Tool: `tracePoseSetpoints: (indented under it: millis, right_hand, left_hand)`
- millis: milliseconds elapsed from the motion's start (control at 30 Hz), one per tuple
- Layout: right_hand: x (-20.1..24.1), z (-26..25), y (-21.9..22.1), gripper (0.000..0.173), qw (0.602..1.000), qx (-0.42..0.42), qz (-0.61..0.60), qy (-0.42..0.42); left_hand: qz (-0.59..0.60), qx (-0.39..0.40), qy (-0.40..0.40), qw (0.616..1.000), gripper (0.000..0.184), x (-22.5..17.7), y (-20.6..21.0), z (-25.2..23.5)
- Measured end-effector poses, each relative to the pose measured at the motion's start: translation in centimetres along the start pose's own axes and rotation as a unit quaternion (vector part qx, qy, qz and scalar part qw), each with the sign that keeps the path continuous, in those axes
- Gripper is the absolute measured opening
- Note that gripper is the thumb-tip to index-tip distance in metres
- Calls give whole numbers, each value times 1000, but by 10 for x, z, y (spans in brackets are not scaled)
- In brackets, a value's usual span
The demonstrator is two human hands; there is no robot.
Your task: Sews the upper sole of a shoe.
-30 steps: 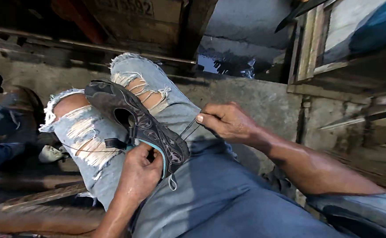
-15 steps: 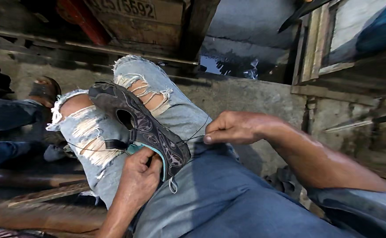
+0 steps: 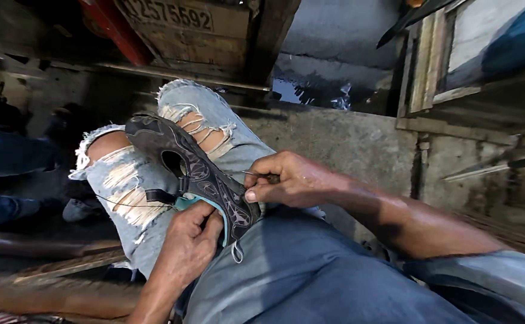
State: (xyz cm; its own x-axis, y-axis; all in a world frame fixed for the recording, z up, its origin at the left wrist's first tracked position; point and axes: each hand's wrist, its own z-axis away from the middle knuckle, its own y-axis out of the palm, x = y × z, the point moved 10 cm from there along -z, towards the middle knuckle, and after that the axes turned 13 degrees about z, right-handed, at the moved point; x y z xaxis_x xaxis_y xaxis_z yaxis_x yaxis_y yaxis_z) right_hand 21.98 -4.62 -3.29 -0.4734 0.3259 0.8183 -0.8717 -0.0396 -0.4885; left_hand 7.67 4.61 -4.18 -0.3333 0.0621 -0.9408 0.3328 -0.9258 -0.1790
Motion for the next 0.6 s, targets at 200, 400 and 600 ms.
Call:
tracePoseSetpoints:
  millis: [200,400,600]
  right_hand:
    - [-8,2,5,15,992,1,-126,31]
    - [-25,9,16,16,950,-1,-301,80]
    - [-21,8,22,19,916,35,-396,56]
  left_hand:
    - [-30,7,-8,999,18,2,2,-2]
    - [-46,9,-19,999,16,5,3,-3]
    - [-49,13,-17,999,16,5,3,-3]
